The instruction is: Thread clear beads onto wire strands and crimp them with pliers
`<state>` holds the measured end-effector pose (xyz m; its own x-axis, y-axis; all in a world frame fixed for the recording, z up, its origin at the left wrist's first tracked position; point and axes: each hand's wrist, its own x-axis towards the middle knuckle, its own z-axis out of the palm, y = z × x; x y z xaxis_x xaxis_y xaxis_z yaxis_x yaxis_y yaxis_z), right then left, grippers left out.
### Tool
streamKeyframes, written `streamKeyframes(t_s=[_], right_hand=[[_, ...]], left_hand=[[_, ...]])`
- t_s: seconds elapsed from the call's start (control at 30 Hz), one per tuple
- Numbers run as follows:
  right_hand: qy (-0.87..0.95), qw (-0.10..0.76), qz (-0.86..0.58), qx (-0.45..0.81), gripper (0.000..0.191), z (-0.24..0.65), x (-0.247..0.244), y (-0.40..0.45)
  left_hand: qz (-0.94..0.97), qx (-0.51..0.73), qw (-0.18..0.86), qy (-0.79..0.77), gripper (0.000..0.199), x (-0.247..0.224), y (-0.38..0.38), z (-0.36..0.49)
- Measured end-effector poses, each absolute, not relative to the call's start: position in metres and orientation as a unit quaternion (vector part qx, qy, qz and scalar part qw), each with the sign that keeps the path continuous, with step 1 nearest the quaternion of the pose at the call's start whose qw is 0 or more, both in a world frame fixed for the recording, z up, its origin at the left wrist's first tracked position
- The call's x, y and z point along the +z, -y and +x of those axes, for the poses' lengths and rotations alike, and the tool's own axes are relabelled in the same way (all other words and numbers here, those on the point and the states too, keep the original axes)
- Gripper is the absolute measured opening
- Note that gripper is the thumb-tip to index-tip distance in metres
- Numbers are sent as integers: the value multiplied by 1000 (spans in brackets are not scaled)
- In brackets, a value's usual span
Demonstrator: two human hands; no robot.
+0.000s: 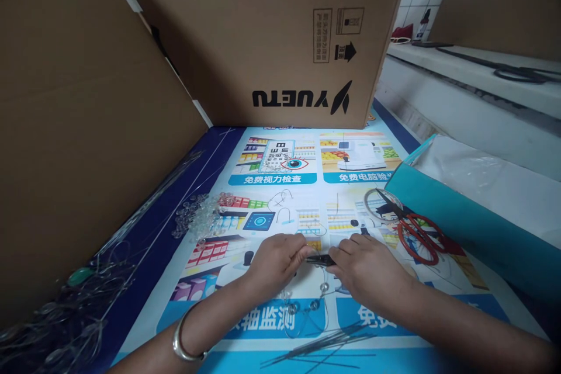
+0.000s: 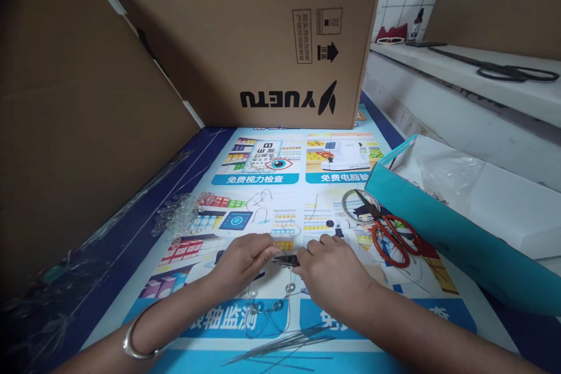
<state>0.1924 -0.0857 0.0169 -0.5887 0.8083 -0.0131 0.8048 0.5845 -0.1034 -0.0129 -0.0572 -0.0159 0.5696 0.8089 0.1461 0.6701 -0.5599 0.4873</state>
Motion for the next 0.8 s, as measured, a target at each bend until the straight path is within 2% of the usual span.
streamKeyframes(t_s=[0.8], right_hand=[[877, 27, -476, 65, 19, 192, 18, 85]], left_hand=[[894, 209, 154, -365, 28, -20, 56, -17]])
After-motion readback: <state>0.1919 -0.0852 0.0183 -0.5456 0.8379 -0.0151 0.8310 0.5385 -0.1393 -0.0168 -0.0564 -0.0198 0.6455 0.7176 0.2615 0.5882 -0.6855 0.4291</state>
